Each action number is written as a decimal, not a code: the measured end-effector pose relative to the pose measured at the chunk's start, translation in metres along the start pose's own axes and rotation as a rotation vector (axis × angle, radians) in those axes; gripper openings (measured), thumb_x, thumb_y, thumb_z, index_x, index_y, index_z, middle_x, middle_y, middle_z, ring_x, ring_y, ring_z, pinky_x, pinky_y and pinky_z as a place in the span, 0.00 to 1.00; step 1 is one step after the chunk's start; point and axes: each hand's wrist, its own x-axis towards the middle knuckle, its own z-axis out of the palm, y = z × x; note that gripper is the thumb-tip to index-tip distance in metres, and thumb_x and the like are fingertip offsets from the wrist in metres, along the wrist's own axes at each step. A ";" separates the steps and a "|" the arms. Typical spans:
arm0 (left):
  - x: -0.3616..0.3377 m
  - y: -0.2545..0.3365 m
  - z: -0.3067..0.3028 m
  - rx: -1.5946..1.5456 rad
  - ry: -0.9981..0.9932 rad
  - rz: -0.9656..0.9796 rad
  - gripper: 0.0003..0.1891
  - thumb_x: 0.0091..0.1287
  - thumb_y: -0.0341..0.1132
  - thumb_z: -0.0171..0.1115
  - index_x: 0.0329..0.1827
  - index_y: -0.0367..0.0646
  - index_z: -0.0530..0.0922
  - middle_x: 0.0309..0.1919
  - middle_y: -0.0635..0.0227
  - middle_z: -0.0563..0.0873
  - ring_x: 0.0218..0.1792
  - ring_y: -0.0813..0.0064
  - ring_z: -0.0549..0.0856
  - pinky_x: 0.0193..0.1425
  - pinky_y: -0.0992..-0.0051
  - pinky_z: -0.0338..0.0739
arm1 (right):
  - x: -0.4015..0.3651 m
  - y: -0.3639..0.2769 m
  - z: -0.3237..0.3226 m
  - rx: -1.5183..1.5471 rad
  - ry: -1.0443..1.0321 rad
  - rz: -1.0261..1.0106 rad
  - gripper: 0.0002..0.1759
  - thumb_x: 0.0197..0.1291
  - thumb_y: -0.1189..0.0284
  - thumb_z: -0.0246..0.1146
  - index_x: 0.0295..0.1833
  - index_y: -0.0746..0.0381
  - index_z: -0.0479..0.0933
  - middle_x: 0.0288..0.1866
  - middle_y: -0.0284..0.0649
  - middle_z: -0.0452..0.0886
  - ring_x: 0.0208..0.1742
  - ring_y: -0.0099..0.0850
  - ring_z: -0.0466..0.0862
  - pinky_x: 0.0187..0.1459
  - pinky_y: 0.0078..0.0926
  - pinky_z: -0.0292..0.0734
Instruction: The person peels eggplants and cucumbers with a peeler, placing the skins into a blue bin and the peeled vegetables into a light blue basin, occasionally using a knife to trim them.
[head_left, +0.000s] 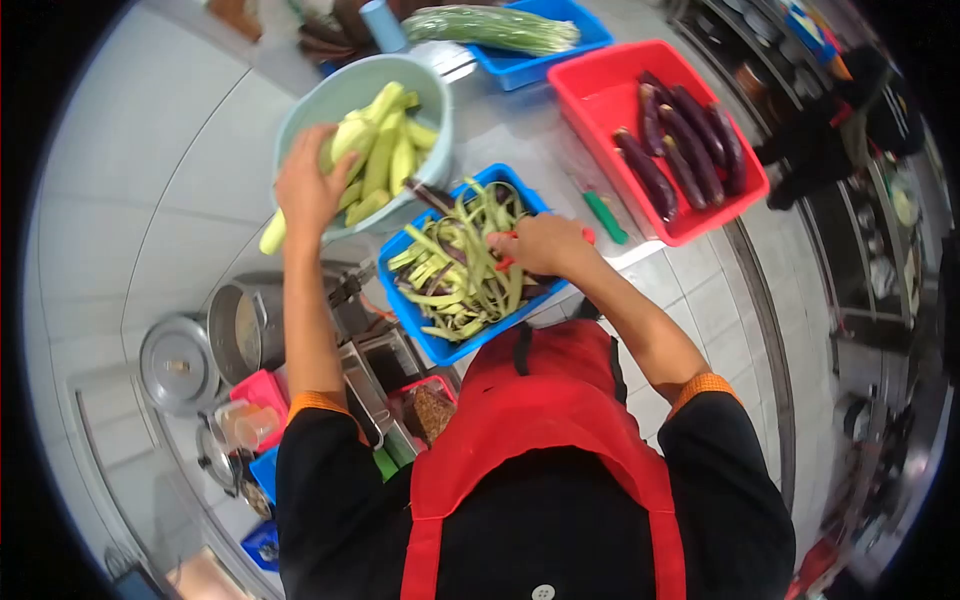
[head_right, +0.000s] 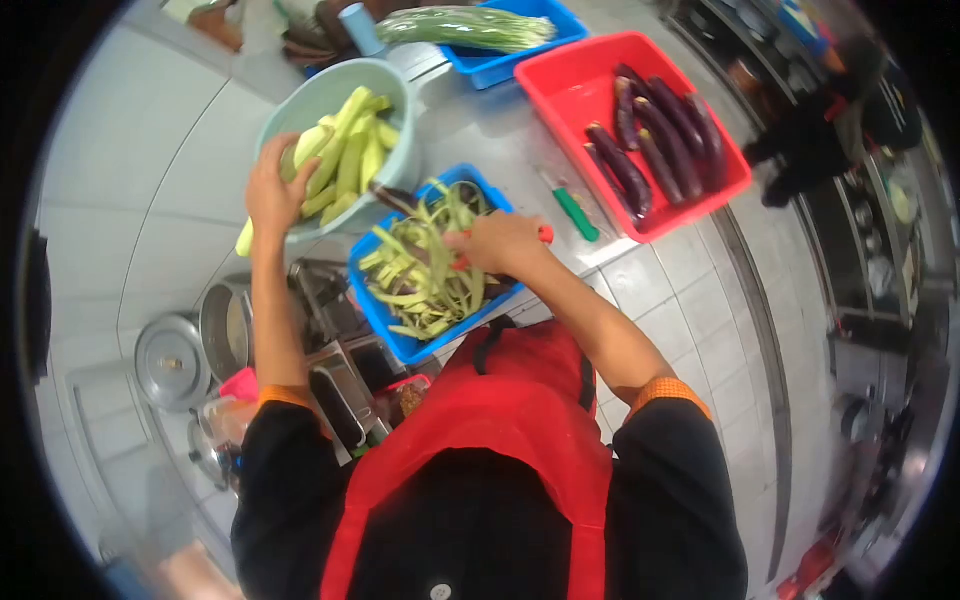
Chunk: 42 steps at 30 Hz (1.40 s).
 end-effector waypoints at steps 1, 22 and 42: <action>0.016 0.004 0.009 0.176 0.059 0.100 0.24 0.60 0.40 0.77 0.58 0.42 0.81 0.53 0.57 0.87 0.53 0.53 0.86 0.59 0.61 0.78 | -0.002 0.009 -0.010 0.105 -0.193 0.011 0.42 0.67 0.33 0.48 0.43 0.62 0.88 0.43 0.60 0.86 0.51 0.52 0.86 0.61 0.51 0.73; 0.005 0.407 0.319 0.066 -1.265 0.021 0.66 0.55 0.56 0.76 0.82 0.34 0.36 0.67 0.48 0.78 0.64 0.54 0.82 0.69 0.56 0.75 | -0.192 0.180 0.011 0.973 0.645 0.480 0.31 0.66 0.65 0.68 0.71 0.67 0.73 0.31 0.33 0.76 0.28 0.20 0.69 0.35 0.24 0.71; -0.043 0.211 0.114 -1.977 -0.559 -0.514 0.26 0.80 0.55 0.47 0.61 0.38 0.71 0.33 0.60 0.83 0.37 0.66 0.85 0.41 0.67 0.81 | -0.164 0.084 -0.031 1.192 0.519 -0.085 0.38 0.69 0.82 0.53 0.84 0.60 0.52 0.48 0.35 0.73 0.35 0.22 0.74 0.38 0.22 0.75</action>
